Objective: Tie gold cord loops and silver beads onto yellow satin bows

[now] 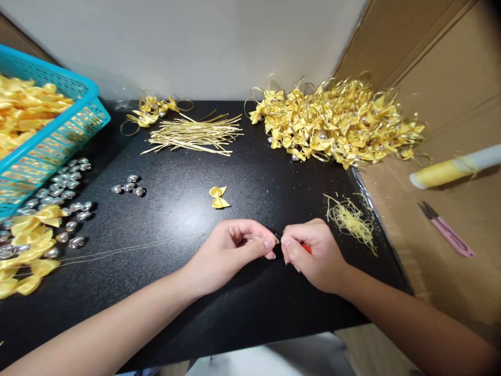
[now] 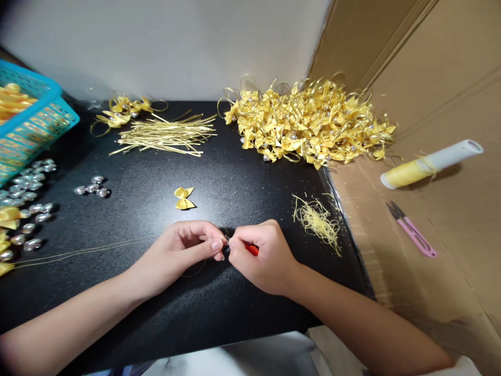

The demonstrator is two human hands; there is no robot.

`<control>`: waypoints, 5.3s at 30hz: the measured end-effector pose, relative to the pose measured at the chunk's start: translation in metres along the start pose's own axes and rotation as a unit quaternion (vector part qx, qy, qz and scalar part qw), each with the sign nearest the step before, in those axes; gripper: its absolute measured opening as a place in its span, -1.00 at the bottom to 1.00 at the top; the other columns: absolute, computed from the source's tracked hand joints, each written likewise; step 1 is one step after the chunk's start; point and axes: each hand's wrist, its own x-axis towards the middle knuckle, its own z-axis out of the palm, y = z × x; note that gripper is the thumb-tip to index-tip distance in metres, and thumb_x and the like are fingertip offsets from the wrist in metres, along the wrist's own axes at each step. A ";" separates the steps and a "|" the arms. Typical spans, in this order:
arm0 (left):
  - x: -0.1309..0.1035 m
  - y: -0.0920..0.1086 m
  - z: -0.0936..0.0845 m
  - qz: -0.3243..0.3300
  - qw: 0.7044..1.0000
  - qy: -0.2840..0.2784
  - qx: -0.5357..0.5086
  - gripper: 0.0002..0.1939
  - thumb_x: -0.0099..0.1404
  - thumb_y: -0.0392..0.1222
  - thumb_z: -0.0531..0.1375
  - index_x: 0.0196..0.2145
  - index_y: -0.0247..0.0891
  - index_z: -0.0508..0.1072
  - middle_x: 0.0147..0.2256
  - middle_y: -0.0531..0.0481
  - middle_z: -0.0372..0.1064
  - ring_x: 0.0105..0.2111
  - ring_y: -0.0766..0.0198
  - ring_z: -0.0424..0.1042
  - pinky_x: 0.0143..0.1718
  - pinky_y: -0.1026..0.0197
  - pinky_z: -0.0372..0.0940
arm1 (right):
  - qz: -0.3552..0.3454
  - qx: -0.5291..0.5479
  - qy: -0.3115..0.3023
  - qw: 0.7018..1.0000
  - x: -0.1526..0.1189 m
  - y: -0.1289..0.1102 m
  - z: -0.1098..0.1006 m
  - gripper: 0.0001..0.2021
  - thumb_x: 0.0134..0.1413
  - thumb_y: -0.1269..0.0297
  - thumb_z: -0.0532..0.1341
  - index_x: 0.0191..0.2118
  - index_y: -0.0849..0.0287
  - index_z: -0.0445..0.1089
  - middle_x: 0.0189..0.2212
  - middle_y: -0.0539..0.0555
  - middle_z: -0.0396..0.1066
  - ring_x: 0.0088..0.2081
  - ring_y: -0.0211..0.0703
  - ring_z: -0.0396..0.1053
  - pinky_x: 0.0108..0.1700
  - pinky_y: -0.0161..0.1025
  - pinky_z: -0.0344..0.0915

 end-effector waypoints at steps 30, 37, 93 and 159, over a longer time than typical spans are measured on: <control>-0.008 0.003 -0.002 0.179 0.939 0.115 0.269 -0.90 0.21 -0.20 0.28 -0.45 -0.19 0.57 -0.55 0.13 0.40 -0.51 0.45 0.23 -0.43 0.34 0.11 | 0.061 0.068 -0.083 0.992 -0.005 0.004 -0.004 -0.98 0.29 0.33 0.04 -0.18 0.10 0.14 -0.52 -0.13 0.23 -0.53 -0.37 0.14 -0.47 -0.40 0.08; -0.009 0.013 -0.016 0.206 0.901 0.119 0.363 -0.87 0.23 -0.15 0.26 -0.26 -0.17 0.56 -0.33 0.09 0.53 -0.34 0.35 0.38 -0.27 0.27 0.20 | 0.093 0.109 -0.047 0.989 -0.007 0.010 -0.005 -0.96 0.27 0.28 0.10 -0.23 0.08 0.23 -0.45 -0.08 0.27 -0.43 -0.33 0.23 -0.37 -0.37 0.15; -0.012 -0.012 0.006 0.171 0.961 0.194 0.094 -0.78 0.23 -0.25 0.24 -0.34 -0.21 0.20 -0.46 0.14 0.43 -0.47 0.44 0.31 -0.40 0.33 0.12 | 0.037 0.053 0.037 0.997 -0.002 0.013 0.005 -0.92 0.16 0.34 0.17 -0.37 0.17 0.29 -0.57 -0.06 0.34 -0.54 -0.35 0.29 -0.46 -0.38 0.23; -0.008 -0.010 -0.001 0.120 0.973 0.163 0.106 -0.73 0.20 -0.13 0.27 -0.14 -0.24 0.44 -0.41 0.07 0.48 -0.36 0.36 0.41 -0.27 0.30 0.24 | -0.168 -0.127 0.065 0.975 -0.002 0.016 0.005 -0.90 0.13 0.50 0.13 -0.33 0.16 0.31 -0.52 -0.02 0.33 -0.48 -0.30 0.30 -0.41 -0.34 0.27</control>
